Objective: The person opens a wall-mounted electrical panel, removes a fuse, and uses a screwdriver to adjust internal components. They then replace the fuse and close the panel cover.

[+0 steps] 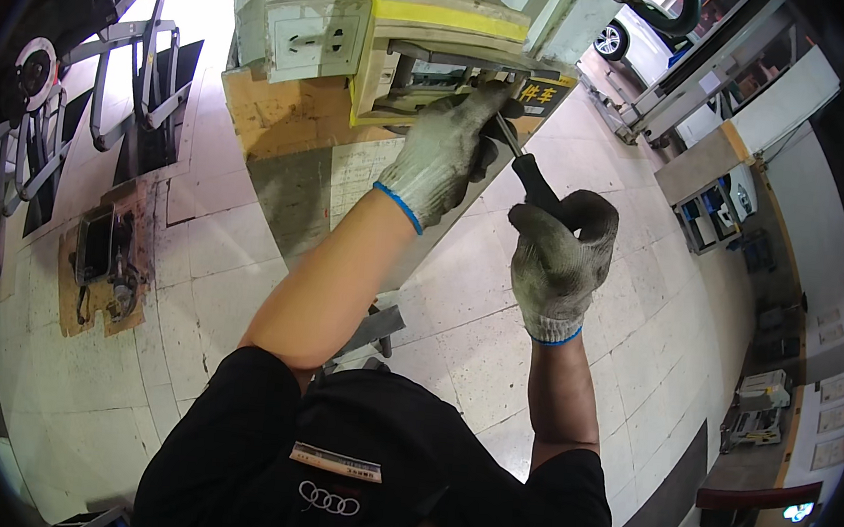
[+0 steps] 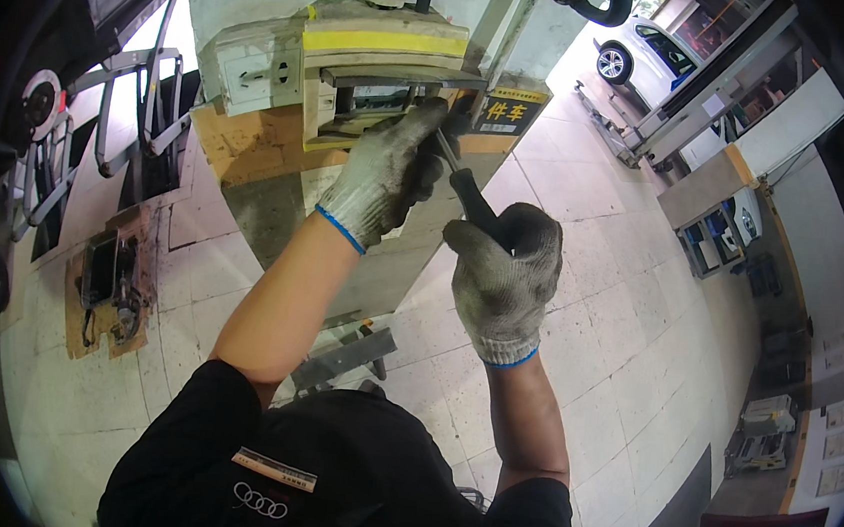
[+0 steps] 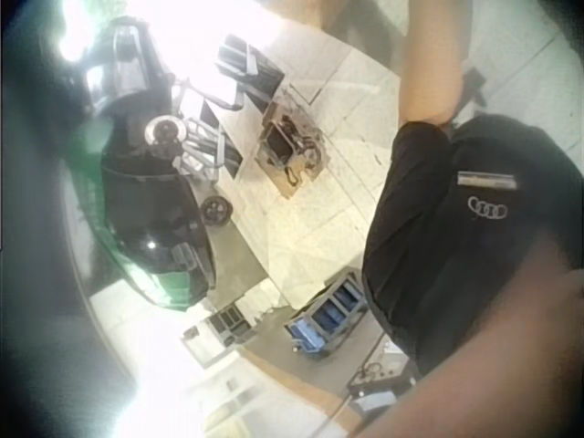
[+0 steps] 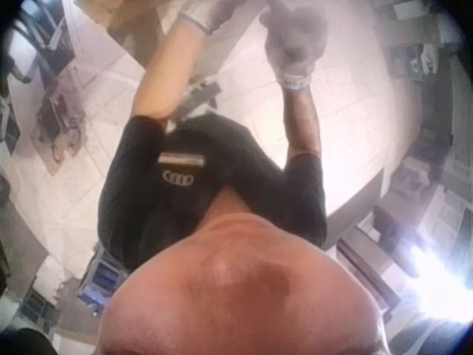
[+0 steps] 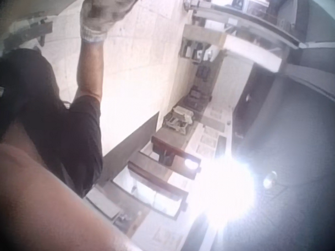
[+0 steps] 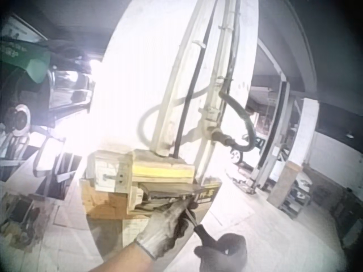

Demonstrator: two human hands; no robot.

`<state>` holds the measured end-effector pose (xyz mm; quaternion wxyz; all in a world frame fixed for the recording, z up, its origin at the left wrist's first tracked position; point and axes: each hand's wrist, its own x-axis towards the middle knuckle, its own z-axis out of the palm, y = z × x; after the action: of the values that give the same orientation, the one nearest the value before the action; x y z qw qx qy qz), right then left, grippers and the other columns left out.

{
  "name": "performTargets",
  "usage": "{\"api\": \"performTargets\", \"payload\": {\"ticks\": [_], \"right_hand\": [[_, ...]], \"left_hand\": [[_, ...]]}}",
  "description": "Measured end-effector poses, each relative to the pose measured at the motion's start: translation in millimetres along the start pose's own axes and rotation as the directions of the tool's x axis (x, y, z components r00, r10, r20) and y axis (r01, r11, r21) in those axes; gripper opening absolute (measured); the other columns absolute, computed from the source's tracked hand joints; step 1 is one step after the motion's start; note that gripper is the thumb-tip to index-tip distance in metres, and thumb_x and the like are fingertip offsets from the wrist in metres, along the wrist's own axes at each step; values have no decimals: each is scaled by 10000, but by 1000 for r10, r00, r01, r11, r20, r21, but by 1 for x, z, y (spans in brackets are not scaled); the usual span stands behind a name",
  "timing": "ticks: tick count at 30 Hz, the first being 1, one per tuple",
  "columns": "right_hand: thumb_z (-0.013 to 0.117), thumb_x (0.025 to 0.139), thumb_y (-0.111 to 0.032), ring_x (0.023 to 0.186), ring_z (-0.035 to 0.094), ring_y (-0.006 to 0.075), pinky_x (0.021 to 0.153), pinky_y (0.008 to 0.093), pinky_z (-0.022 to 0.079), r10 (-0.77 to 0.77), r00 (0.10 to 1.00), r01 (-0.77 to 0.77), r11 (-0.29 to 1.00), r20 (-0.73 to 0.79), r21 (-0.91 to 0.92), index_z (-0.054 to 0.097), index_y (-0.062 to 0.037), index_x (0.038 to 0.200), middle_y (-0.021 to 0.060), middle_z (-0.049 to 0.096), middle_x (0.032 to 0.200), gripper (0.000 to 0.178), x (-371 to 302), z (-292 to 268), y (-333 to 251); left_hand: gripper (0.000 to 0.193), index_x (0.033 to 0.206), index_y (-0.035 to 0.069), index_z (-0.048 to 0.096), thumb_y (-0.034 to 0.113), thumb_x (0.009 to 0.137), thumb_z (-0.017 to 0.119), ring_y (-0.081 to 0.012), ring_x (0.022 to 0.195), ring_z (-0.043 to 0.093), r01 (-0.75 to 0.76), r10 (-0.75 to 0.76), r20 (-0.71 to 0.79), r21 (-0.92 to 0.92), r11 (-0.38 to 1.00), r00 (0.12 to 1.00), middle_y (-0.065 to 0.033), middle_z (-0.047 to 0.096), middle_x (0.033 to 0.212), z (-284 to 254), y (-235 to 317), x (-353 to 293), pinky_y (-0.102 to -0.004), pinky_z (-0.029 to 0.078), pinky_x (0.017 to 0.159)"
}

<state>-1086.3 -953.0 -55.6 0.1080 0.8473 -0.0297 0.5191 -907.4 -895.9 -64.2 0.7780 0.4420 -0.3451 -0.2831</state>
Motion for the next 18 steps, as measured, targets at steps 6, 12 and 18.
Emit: {"api": "performTargets", "payload": {"ticks": [6,12,18], "right_hand": [[859,846,-170,752,663,294,650,379,558,500,860,-510,845,99,162,623,-43,1226,138,681,954,465,-1,1,-14],[829,749,-38,829,651,325,706,414,551,166,986,-165,985,-13,43,724,-106,1012,119,640,903,292,2,-3,-7],[768,819,20,859,668,302,694,403,555,273,961,-253,933,-45,256,697,-78,1100,143,678,931,306,12,-4,-10]], "left_hand": [[302,1007,88,721,388,991,685,-77,512,467,252,-277,-83,-229,940,957,-29,674,754,9,6,-3,-233,352,444],[405,1093,57,694,452,1005,668,-54,491,405,362,-290,216,-574,735,932,-33,695,836,4,11,-1,-203,295,434],[380,1050,105,699,452,1037,543,-52,478,404,349,-364,98,-588,730,926,-5,698,818,7,18,10,-210,287,421]]}}
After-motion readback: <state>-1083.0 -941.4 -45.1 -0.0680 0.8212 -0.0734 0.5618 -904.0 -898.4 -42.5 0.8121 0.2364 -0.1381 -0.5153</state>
